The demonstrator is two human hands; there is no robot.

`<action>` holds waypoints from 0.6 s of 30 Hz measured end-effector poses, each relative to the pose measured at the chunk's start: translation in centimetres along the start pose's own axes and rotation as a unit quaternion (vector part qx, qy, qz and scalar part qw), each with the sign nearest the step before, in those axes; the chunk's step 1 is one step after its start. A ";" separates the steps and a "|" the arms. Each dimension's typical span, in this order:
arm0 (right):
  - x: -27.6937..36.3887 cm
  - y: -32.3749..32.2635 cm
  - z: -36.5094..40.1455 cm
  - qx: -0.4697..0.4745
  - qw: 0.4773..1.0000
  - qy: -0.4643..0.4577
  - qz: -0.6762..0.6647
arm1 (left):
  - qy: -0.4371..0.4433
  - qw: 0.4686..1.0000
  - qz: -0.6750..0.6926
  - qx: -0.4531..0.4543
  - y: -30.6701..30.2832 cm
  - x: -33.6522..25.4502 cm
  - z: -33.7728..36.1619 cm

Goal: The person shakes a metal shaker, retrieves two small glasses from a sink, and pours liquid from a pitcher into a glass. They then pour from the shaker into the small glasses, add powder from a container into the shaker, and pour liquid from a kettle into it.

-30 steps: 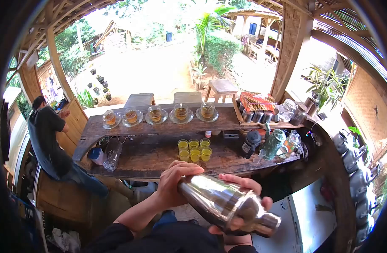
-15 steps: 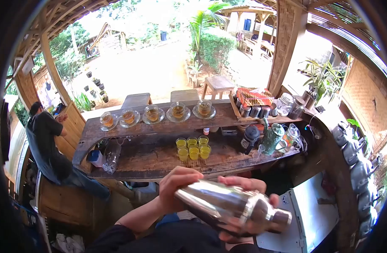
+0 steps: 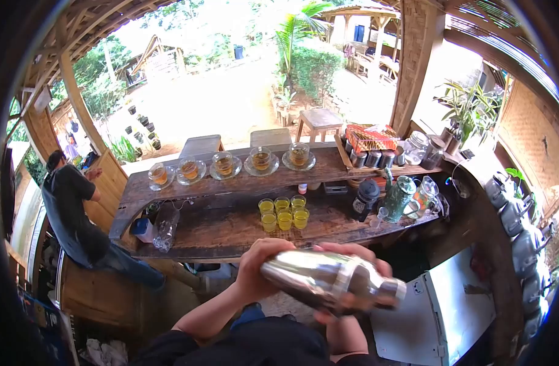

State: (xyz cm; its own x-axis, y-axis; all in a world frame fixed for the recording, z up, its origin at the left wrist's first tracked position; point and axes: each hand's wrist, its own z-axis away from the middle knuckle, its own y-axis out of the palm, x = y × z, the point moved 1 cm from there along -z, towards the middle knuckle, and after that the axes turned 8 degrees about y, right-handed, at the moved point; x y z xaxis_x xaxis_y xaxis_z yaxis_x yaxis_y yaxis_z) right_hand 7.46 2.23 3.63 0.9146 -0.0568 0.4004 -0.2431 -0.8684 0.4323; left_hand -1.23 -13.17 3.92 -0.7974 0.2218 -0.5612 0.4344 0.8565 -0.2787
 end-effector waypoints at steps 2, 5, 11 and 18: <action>-1.7 -0.6 3.0 -0.042 0.976 0.154 0.151 | -0.178 0.981 0.077 0.001 0.4 3.0 2.3; -3.1 -2.5 5.8 -0.047 0.927 0.262 0.263 | -0.281 0.943 0.176 0.019 3.1 9.5 8.9; 2.5 0.2 0.3 -0.026 0.992 -0.005 0.119 | 0.009 0.999 -0.008 0.050 0.6 0.9 -1.4; -2.0 -1.8 3.8 0.021 0.910 0.214 0.353 | -0.214 0.968 0.115 0.057 1.7 5.6 3.0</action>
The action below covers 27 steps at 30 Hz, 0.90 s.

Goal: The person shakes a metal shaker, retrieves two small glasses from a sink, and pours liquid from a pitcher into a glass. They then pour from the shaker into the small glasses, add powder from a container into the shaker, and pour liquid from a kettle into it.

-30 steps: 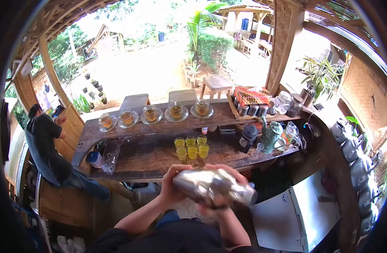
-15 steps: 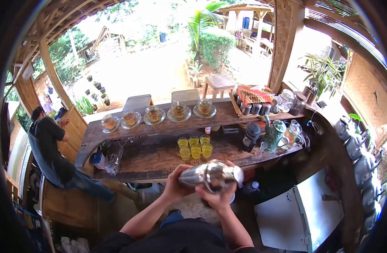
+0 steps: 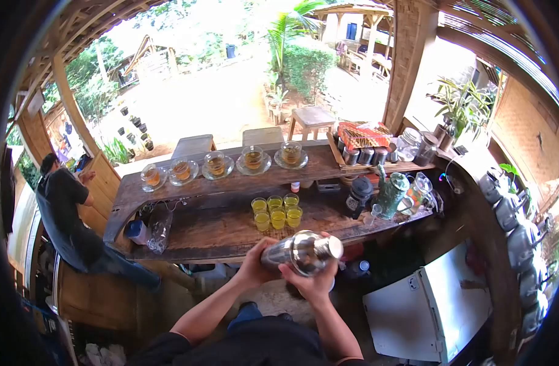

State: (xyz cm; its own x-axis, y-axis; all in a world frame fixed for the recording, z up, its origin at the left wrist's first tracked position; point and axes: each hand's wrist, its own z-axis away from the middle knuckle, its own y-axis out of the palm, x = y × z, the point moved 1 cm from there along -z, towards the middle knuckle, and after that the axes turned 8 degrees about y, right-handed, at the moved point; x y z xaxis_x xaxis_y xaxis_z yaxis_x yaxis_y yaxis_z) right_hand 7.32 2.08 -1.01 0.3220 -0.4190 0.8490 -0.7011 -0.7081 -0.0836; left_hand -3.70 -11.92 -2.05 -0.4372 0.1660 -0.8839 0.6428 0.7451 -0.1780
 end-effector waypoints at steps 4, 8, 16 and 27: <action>-1.2 -0.9 0.3 -0.043 0.979 -0.033 -0.199 | 0.042 0.999 0.023 -0.013 0.3 -1.0 0.8; 5.3 -1.8 -1.0 -0.023 0.911 -0.192 -0.364 | 0.292 0.951 -0.103 -0.015 -1.0 -7.4 -1.2; -2.5 0.8 1.3 0.000 0.990 0.102 -0.098 | -0.041 0.988 0.148 0.000 1.0 3.5 1.6; 3.2 -2.5 -1.3 0.062 0.924 -0.225 -0.303 | 0.234 0.965 -0.118 -0.023 -0.6 -4.6 0.3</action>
State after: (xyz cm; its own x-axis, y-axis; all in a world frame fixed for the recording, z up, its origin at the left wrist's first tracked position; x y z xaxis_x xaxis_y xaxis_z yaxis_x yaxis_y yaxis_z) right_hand 9.23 3.23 2.57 0.8829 -0.0988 0.4591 -0.2368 -0.9379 0.2534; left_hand -1.93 -13.33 1.99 -0.8111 0.2531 -0.5273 0.4665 0.8237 -0.3222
